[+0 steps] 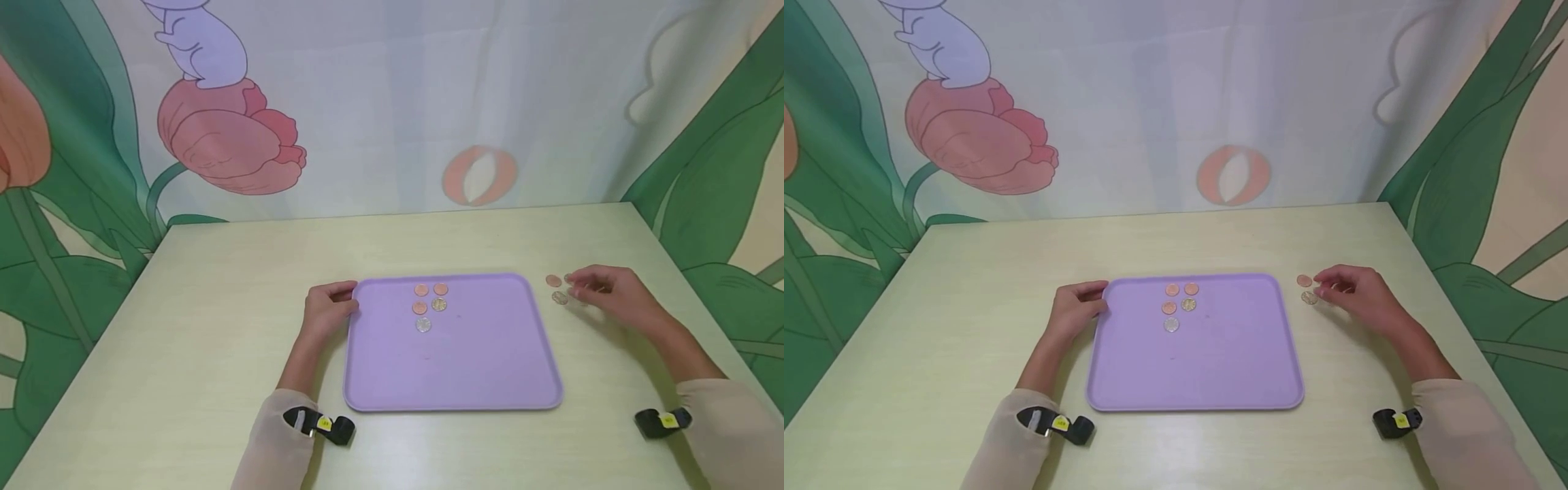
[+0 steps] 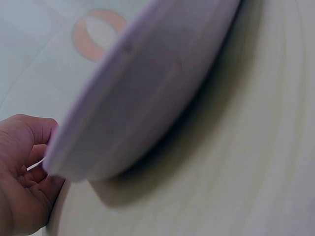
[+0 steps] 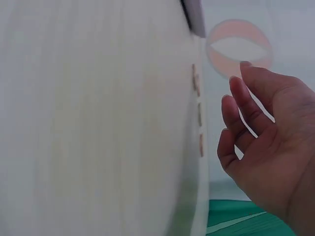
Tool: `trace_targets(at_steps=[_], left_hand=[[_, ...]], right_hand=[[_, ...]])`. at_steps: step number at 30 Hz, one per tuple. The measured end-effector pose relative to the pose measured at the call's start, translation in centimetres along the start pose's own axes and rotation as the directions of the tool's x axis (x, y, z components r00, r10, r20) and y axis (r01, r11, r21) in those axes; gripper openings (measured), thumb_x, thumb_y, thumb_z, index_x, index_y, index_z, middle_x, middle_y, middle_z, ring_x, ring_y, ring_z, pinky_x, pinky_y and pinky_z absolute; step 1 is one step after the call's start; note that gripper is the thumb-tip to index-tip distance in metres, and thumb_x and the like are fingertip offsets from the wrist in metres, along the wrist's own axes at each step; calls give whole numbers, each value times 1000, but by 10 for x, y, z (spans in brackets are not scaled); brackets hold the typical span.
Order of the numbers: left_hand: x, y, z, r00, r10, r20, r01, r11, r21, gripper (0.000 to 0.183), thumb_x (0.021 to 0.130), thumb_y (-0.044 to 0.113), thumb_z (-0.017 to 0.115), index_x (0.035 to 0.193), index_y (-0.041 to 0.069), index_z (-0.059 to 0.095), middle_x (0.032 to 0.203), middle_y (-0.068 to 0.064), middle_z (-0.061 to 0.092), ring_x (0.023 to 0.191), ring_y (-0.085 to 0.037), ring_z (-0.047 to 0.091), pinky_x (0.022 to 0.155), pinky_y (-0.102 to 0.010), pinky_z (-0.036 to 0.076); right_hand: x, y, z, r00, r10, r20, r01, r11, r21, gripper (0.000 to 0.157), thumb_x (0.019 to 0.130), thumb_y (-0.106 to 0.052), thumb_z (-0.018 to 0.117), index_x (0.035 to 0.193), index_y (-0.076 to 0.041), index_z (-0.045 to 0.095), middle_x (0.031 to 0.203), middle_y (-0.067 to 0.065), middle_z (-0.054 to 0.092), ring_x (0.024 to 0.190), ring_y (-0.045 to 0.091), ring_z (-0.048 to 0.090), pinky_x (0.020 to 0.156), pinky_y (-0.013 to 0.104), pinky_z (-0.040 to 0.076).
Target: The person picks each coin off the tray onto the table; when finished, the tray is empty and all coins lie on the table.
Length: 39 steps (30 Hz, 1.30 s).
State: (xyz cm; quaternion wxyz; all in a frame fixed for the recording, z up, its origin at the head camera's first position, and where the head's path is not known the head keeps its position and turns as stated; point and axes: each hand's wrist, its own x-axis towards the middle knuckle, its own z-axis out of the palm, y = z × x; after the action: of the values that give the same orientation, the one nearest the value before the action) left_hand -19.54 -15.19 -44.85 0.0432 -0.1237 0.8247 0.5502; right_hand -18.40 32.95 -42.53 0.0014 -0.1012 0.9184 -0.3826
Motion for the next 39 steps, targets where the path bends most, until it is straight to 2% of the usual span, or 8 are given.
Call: trace_targets(at_steps=[4,10,13,18,22,26,32,39], left_hand=[[1,0,0,1000,3,6,-3,1000,-2,46,83,-1,66,128,4,70,124,-20,71,116,-29,67,90,-26,57],[1,0,0,1000,-1,13,1,1000,-14,46,83,-2,66,128,4,70,125,-20,71,118,-29,67,91,-27,57],[0,0,0,1000,1,11,-1,1000,-12,45,83,-2,66,128,3,70,125,-21,71,117,-29,67,91,-27,58],[1,-1,-1,1000,5,7,-5,1000,-7,45,84,-2,66,128,3,70,124,-21,71,116,-29,68,91,-26,57],[1,-2,0,1000,2,2,-2,1000,-7,45,83,-1,66,128,3,70,123,-21,72,116,-29,68,91,-27,58],[1,-2,-1,1000,3,0,-3,1000,-6,44,84,-1,67,128,3,70,123,-21,72,116,-29,68,91,-28,58],[0,-2,-1,1000,2,-3,-2,1000,-6,44,83,-2,66,127,4,71,122,-21,72,115,-28,69,89,-25,57],[1,-1,-1,1000,14,5,-14,1000,-5,45,83,-1,66,127,4,70,123,-21,72,115,-29,68,91,-27,58]], right_hand=[[2,-19,1,999,-41,-17,41,999,1,22,95,-15,70,112,-1,73,88,-29,65,79,-7,58,68,14,49],[10,-52,11,993,-122,4,121,991,53,19,94,-10,71,110,-1,74,92,-30,66,82,-6,61,70,15,52],[16,-71,17,990,-137,22,136,989,57,19,95,-11,70,110,-1,74,94,-21,70,83,-5,61,71,17,53],[28,-101,28,988,-131,76,127,990,62,21,97,-15,67,115,-5,74,102,6,75,86,1,62,79,20,52],[40,-119,43,985,-110,135,97,990,100,23,99,-15,64,118,-6,73,106,13,73,89,14,65,78,24,51],[52,-127,65,979,-106,175,83,987,137,24,98,-12,63,119,-2,71,112,18,72,92,24,66,77,24,52],[62,-129,94,960,-148,236,103,976,193,26,96,-6,64,120,3,69,119,21,72,96,22,66,81,22,53],[65,-124,113,954,-167,249,137,981,135,30,91,-3,69,121,1,68,119,19,72,98,26,67,80,26,55]])
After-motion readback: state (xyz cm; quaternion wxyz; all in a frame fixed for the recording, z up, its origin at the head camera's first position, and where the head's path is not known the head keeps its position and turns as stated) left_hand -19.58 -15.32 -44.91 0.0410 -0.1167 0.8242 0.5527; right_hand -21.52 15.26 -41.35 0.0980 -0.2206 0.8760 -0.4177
